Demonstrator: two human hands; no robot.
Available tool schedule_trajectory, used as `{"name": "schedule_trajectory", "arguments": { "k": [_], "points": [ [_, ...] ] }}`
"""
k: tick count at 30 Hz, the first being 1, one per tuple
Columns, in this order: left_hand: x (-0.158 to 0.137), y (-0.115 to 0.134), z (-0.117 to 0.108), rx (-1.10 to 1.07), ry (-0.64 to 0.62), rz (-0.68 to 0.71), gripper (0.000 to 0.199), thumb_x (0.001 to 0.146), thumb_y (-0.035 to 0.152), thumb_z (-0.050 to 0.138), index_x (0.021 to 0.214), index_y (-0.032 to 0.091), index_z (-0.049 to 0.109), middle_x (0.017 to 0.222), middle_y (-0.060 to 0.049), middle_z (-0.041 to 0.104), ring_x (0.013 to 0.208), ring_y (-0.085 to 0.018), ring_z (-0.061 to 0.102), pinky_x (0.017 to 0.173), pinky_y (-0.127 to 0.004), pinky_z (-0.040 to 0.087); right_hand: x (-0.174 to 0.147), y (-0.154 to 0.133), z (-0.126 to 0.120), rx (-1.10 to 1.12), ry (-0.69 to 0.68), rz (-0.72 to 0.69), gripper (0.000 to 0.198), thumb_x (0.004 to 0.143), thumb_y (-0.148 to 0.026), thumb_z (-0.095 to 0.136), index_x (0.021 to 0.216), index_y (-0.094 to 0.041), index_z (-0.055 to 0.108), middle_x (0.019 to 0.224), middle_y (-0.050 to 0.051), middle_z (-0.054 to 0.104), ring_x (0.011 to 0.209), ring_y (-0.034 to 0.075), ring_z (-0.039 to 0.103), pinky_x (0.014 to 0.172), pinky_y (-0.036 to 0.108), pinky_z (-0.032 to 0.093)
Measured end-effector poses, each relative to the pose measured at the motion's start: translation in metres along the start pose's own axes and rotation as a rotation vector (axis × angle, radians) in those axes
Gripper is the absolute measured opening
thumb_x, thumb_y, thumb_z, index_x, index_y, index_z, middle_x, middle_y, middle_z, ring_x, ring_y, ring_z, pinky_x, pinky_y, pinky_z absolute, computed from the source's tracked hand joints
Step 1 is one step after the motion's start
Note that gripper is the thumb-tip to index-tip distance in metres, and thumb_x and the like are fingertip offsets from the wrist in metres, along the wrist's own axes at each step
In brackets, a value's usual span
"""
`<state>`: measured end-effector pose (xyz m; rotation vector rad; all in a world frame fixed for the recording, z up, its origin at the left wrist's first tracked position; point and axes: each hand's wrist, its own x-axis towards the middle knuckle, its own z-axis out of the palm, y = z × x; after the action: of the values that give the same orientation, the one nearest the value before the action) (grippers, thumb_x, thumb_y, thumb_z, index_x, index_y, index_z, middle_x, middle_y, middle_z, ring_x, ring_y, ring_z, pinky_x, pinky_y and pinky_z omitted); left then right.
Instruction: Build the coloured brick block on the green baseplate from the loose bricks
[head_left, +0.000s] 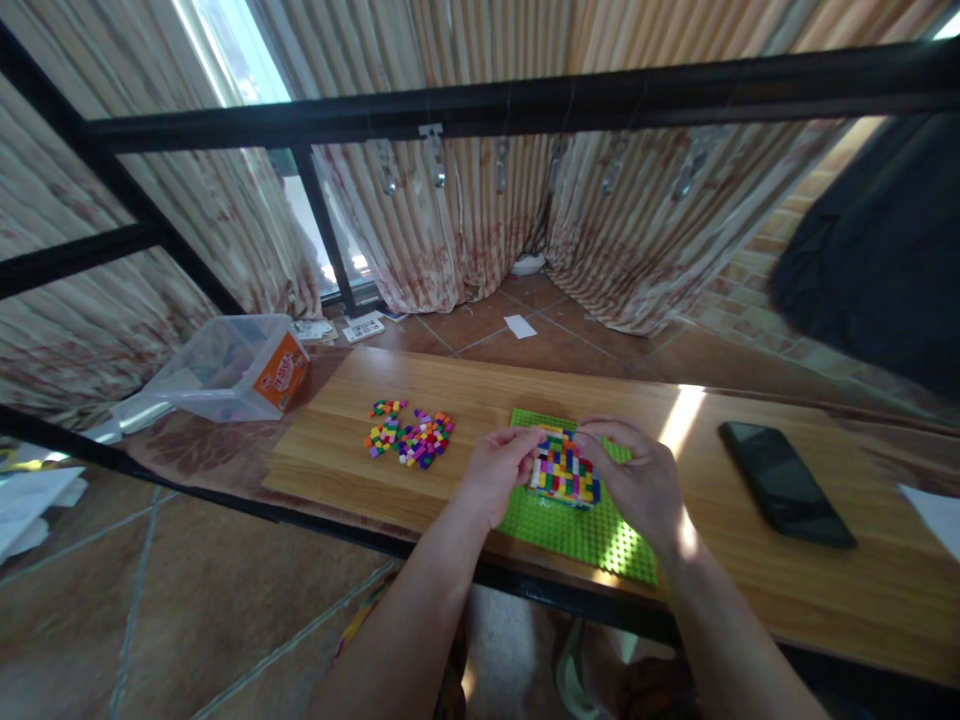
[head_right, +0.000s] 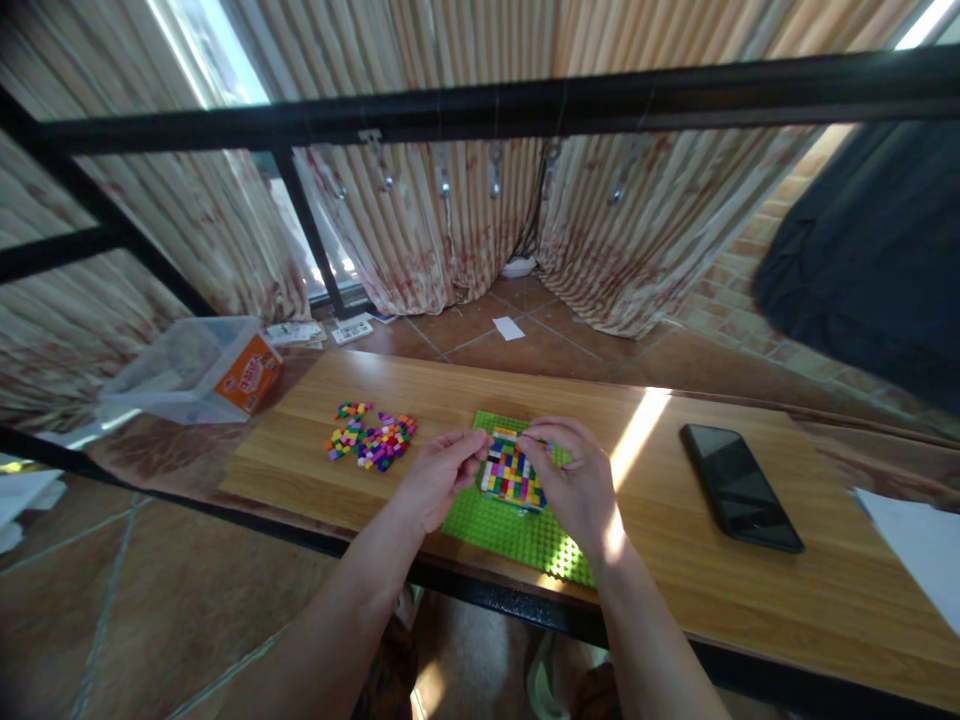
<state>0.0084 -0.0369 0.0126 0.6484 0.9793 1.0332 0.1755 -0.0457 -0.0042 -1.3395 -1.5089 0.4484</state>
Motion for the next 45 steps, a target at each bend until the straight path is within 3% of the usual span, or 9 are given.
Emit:
{"name": "schedule_trajectory", "arguments": {
  "k": [5, 15, 19, 25, 37, 45],
  "points": [
    [0.001, 0.003, -0.005, 0.019, 0.085, 0.002, 0.030, 0.061, 0.037, 0.079, 0.067, 0.011, 0.066, 0.061, 0.003, 0.053, 0.047, -0.001, 0.038, 0.045, -0.017, 0.019, -0.002, 0.012, -0.001, -0.028, -0.037, 0.102, 0.016, 0.078, -0.042, 0.070, 0.080, -0.027, 0.075, 0.102, 0.004, 0.069, 0.098, 0.023, 0.064, 0.094, 0.044, 0.047],
    [0.000, 0.004, -0.007, 0.026, 0.078, 0.013, 0.031, 0.059, 0.038, 0.080, 0.067, 0.011, 0.066, 0.060, 0.003, 0.053, 0.046, -0.001, 0.038, 0.044, -0.017, 0.020, -0.004, 0.032, 0.008, 0.002, -0.093, 0.096, 0.019, 0.076, -0.045, 0.072, 0.083, -0.028, 0.077, 0.111, 0.006, 0.066, 0.104, 0.025, 0.061, 0.096, 0.049, 0.046],
    [0.000, 0.004, -0.007, 0.029, 0.063, 0.018, 0.029, 0.060, 0.036, 0.079, 0.067, 0.011, 0.066, 0.061, 0.003, 0.053, 0.046, -0.001, 0.038, 0.044, -0.017, 0.020, -0.005, 0.034, 0.011, 0.101, -0.084, 0.160, 0.019, 0.074, -0.045, 0.074, 0.081, -0.027, 0.077, 0.110, 0.006, 0.067, 0.104, 0.024, 0.062, 0.096, 0.048, 0.047],
    [-0.001, 0.003, -0.007, 0.032, 0.069, 0.002, 0.031, 0.059, 0.038, 0.079, 0.065, 0.011, 0.065, 0.060, 0.002, 0.053, 0.047, -0.001, 0.039, 0.044, -0.017, 0.020, -0.006, 0.032, 0.015, 0.265, -0.058, 0.315, 0.025, 0.066, -0.046, 0.078, 0.078, -0.024, 0.077, 0.107, 0.007, 0.069, 0.093, 0.023, 0.065, 0.082, 0.041, 0.053],
    [-0.001, 0.003, -0.006, 0.041, 0.057, -0.005, 0.032, 0.060, 0.040, 0.079, 0.064, 0.012, 0.065, 0.060, 0.002, 0.052, 0.047, -0.002, 0.038, 0.044, -0.017, 0.021, -0.007, 0.040, 0.016, 0.227, -0.089, 0.263, 0.027, 0.071, -0.044, 0.075, 0.085, -0.021, 0.075, 0.103, 0.008, 0.071, 0.088, 0.022, 0.066, 0.076, 0.038, 0.055],
    [-0.001, -0.003, -0.004, 0.074, 0.054, -0.010, 0.037, 0.063, 0.047, 0.078, 0.067, 0.012, 0.066, 0.057, 0.003, 0.050, 0.045, -0.002, 0.036, 0.045, -0.017, 0.021, -0.003, 0.029, 0.018, 0.293, -0.096, 0.369, 0.036, 0.062, -0.050, 0.080, 0.079, -0.018, 0.073, 0.088, 0.007, 0.072, 0.071, 0.018, 0.066, 0.063, 0.032, 0.055]
  ]
}}
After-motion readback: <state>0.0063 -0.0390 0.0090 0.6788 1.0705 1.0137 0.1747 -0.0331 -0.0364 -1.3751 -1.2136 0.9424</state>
